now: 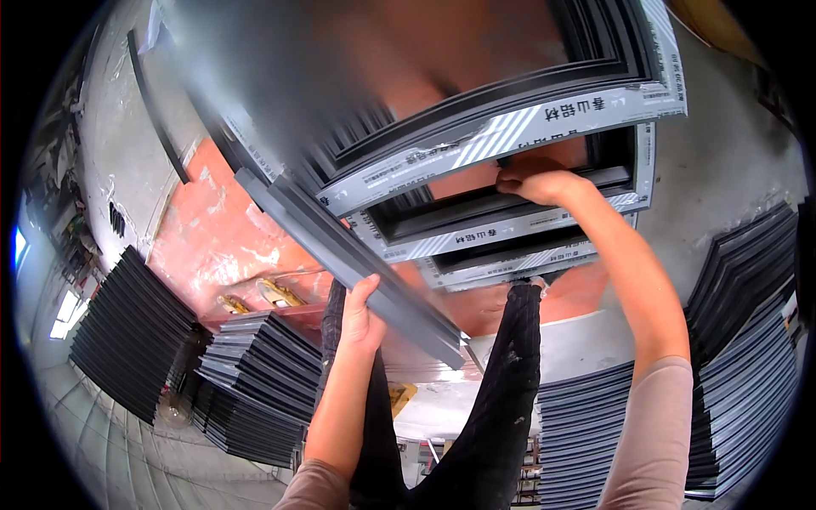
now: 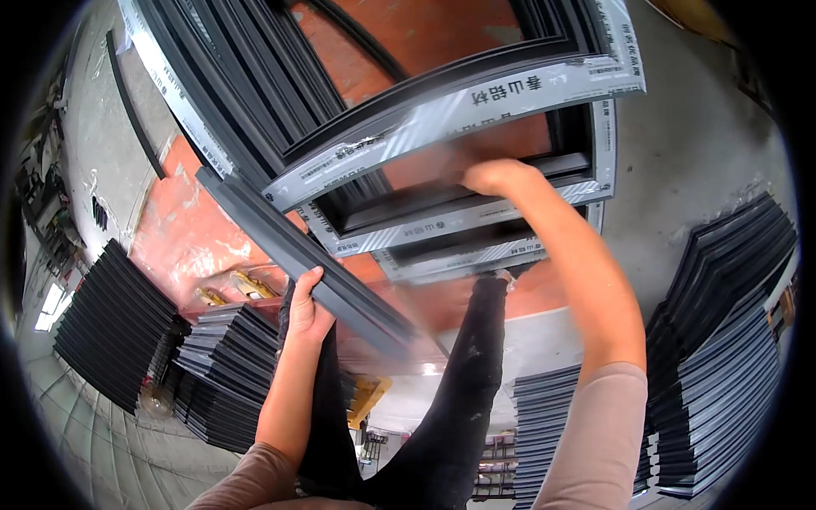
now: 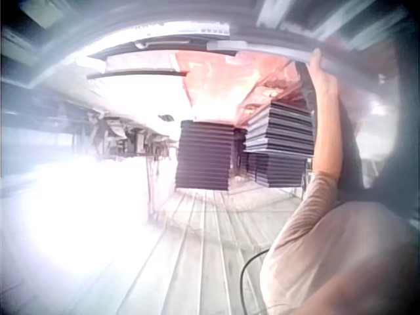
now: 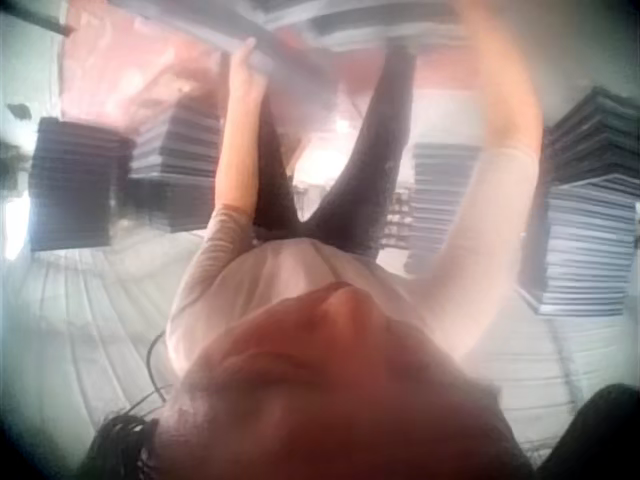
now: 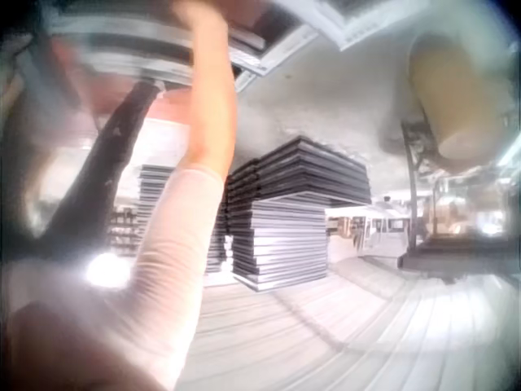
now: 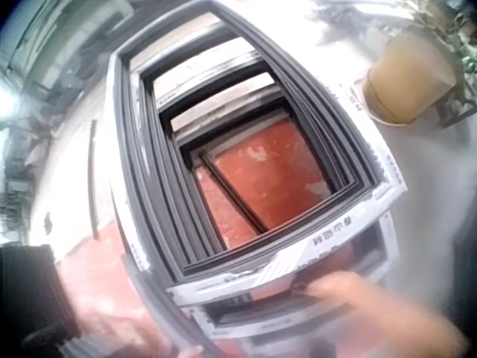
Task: The person cuts metal profiles using a saw machine after entering settings on its touchscreen monitor, carries the profiles across the workshop, and inserts them into window frames by hand.
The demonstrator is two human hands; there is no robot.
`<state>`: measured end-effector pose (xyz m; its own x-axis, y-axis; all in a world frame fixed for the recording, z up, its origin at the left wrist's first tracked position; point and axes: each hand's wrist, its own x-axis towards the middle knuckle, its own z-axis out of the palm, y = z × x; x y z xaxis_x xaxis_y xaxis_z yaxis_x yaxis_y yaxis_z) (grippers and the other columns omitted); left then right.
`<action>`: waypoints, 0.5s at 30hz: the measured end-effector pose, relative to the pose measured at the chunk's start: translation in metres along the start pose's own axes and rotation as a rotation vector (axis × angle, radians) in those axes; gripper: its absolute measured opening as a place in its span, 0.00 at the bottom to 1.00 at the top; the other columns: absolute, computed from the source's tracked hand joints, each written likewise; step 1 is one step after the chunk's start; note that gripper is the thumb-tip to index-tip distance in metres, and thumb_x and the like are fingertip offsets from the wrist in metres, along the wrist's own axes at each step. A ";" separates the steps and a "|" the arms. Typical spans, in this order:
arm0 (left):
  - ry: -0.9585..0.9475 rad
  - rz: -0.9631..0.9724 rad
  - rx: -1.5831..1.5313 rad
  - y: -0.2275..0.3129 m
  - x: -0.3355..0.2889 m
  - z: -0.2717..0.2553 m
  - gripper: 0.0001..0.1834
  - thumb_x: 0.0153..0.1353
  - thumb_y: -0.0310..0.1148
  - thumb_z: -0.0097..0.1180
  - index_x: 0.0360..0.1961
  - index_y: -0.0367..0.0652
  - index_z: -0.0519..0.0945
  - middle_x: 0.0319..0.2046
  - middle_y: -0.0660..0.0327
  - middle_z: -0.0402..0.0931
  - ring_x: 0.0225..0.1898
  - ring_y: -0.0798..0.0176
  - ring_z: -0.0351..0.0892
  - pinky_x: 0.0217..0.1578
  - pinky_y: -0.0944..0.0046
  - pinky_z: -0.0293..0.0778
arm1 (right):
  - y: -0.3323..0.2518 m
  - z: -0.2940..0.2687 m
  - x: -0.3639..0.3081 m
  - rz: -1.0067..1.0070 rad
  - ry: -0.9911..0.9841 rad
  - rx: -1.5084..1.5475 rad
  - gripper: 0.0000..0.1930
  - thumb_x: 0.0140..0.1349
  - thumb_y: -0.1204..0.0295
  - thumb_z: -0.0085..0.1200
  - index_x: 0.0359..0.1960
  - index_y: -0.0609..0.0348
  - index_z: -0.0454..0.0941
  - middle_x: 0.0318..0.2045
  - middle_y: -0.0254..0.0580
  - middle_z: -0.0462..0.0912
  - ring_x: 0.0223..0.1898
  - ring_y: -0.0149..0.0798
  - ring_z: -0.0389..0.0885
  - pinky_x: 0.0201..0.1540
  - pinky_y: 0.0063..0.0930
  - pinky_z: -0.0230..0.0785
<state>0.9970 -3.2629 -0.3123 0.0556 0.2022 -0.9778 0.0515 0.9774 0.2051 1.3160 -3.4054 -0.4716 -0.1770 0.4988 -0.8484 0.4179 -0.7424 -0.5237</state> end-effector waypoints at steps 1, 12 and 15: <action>-0.012 -0.001 0.003 -0.001 0.001 0.002 0.18 0.58 0.31 0.59 0.48 0.35 0.74 0.43 0.54 0.79 0.45 0.56 0.79 0.51 0.55 0.75 | 0.007 0.008 0.006 -0.002 -0.003 0.000 0.22 0.66 0.50 0.49 0.56 0.44 0.78 0.52 0.46 0.81 0.55 0.51 0.77 0.58 0.38 0.69; -0.037 -0.093 -0.047 0.003 -0.003 0.010 0.18 0.60 0.30 0.59 0.50 0.33 0.74 0.44 0.53 0.79 0.47 0.55 0.78 0.53 0.55 0.74 | -0.016 0.017 0.010 0.013 -0.191 -0.053 0.29 0.65 0.45 0.49 0.58 0.53 0.77 0.56 0.50 0.78 0.59 0.51 0.74 0.61 0.38 0.65; -0.081 -0.096 -0.047 0.006 -0.004 0.013 0.18 0.60 0.30 0.58 0.50 0.33 0.74 0.44 0.53 0.79 0.47 0.55 0.78 0.53 0.55 0.74 | -0.019 0.014 0.007 0.010 -0.183 0.025 0.24 0.67 0.49 0.49 0.51 0.56 0.82 0.49 0.50 0.82 0.54 0.52 0.77 0.59 0.37 0.66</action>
<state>1.0099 -3.2582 -0.3065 0.1332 0.1040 -0.9856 0.0142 0.9942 0.1068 1.2939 -3.3939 -0.4687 -0.3328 0.4031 -0.8525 0.3985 -0.7592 -0.5146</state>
